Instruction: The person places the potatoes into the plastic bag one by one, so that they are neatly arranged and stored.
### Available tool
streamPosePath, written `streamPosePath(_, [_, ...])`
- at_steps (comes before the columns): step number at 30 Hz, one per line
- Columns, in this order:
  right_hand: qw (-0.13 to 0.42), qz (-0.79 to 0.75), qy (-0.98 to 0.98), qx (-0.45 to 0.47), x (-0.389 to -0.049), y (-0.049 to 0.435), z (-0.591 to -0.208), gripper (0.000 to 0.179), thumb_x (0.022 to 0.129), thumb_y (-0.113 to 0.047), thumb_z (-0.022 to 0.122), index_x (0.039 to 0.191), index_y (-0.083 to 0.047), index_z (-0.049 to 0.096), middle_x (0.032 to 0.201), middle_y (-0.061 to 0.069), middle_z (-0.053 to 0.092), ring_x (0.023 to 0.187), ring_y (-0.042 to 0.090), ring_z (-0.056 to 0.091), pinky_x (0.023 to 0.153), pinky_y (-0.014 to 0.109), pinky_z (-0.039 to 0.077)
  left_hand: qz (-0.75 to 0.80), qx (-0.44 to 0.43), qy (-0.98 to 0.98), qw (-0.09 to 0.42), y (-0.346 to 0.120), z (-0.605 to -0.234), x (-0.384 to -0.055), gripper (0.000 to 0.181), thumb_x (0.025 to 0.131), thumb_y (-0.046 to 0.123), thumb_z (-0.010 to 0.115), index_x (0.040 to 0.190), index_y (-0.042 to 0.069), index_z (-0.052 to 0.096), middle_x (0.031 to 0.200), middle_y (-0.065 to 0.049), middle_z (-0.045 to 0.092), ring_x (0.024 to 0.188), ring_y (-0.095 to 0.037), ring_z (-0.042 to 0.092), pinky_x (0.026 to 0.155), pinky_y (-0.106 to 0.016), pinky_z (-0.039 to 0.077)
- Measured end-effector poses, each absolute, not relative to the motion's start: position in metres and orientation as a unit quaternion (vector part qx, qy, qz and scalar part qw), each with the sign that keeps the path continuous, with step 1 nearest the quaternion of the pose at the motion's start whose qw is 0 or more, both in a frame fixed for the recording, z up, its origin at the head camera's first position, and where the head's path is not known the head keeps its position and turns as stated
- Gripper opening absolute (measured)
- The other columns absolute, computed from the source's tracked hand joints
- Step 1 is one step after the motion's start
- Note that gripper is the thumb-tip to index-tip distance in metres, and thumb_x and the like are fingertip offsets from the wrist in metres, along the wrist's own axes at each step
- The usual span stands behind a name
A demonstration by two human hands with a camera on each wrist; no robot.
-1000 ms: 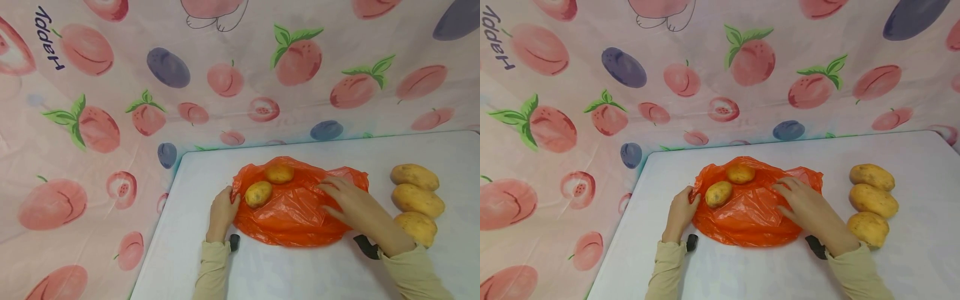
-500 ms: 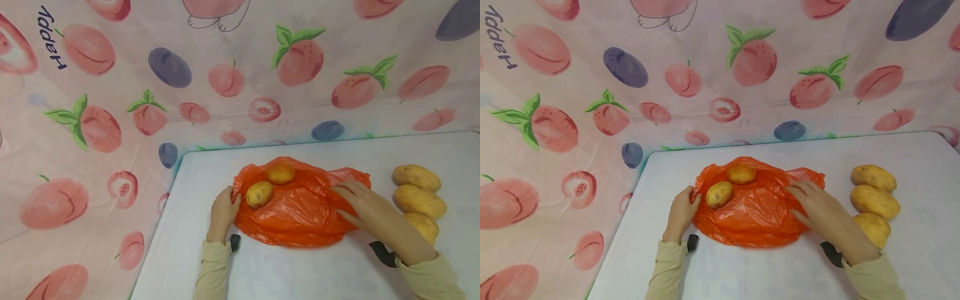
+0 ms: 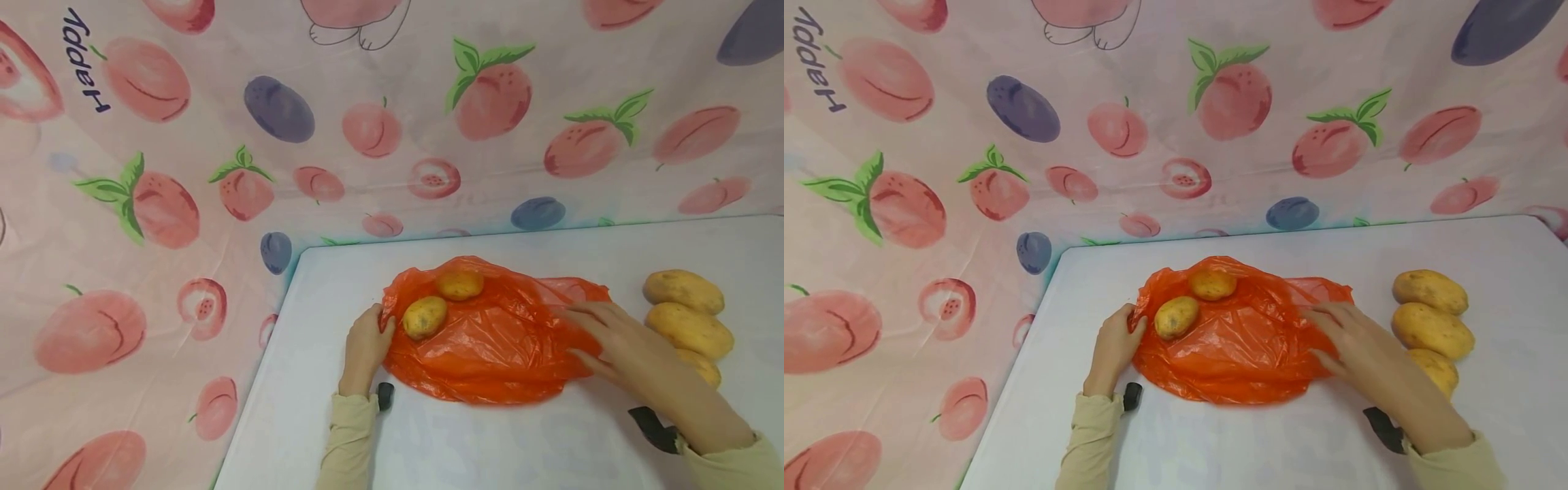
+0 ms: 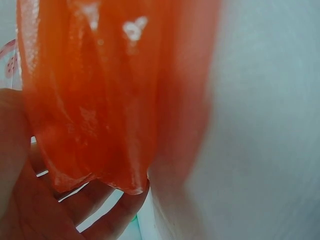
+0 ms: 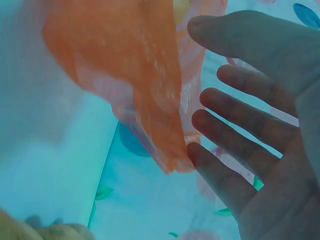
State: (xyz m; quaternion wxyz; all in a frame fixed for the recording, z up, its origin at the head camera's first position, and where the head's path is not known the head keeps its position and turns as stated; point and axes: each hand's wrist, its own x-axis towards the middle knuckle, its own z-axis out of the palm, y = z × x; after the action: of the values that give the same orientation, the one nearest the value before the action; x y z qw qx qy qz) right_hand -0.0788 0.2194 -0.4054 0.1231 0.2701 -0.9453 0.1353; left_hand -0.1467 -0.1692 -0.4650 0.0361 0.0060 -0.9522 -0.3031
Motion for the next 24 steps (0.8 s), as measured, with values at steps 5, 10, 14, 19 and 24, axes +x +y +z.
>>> streamPosePath(5, [0.094,0.121,-0.957,0.245,-0.073,0.229,-0.403,0.066,0.073,-0.024,0.087,0.130,-0.005,0.059,0.126,0.017,0.058,0.112,0.036,0.055,0.083,0.054,0.054,-0.306,0.008,-0.951,0.035,-0.170,-0.465,-0.146,0.018,0.097,0.024,0.063,0.105,0.009,0.062,0.081,-0.002,0.058,0.074,-0.019,0.054,0.069,-0.031,0.049])
streamPosePath(10, [0.119,0.120,-0.954,0.248,-0.069,0.237,-0.405,0.066,0.068,-0.021,0.090,0.126,-0.006,0.062,0.121,0.017,0.060,0.109,0.036,0.057,0.084,0.056,0.052,-0.311,0.012,-0.950,0.032,-0.171,-0.464,-0.146,0.017,0.097,0.024,0.064,0.105,0.009,0.062,0.081,-0.002,0.058,0.073,-0.019,0.054,0.068,-0.031,0.049])
streamPosePath(14, [0.140,0.127,-0.949,0.252,-0.068,0.244,-0.408,0.061,0.084,-0.053,0.073,0.121,-0.006,0.064,0.118,0.016,0.061,0.106,0.035,0.058,0.084,0.057,0.051,-0.309,0.013,-0.951,0.032,-0.170,-0.464,-0.146,0.019,0.097,0.024,0.064,0.107,0.009,0.063,0.082,-0.002,0.059,0.074,-0.019,0.054,0.069,-0.031,0.049])
streamPosePath(19, [0.142,0.121,-0.952,0.244,-0.065,0.251,-0.406,0.066,0.090,-0.064,0.056,0.119,-0.005,0.065,0.118,0.016,0.061,0.104,0.034,0.058,0.081,0.055,0.053,-0.310,0.011,-0.950,0.032,-0.169,-0.464,-0.146,0.019,0.097,0.024,0.064,0.107,0.008,0.062,0.083,-0.003,0.059,0.074,-0.019,0.054,0.070,-0.032,0.050])
streamPosePath(24, [0.115,0.104,-0.966,0.207,-0.061,0.255,-0.405,0.062,0.065,-0.021,0.090,0.119,-0.003,0.065,0.119,0.017,0.060,0.106,0.034,0.055,0.081,0.058,0.052,-0.300,0.007,-0.953,0.039,-0.170,-0.465,-0.147,0.017,0.096,0.023,0.064,0.103,0.008,0.062,0.080,-0.003,0.058,0.072,-0.019,0.053,0.067,-0.031,0.048])
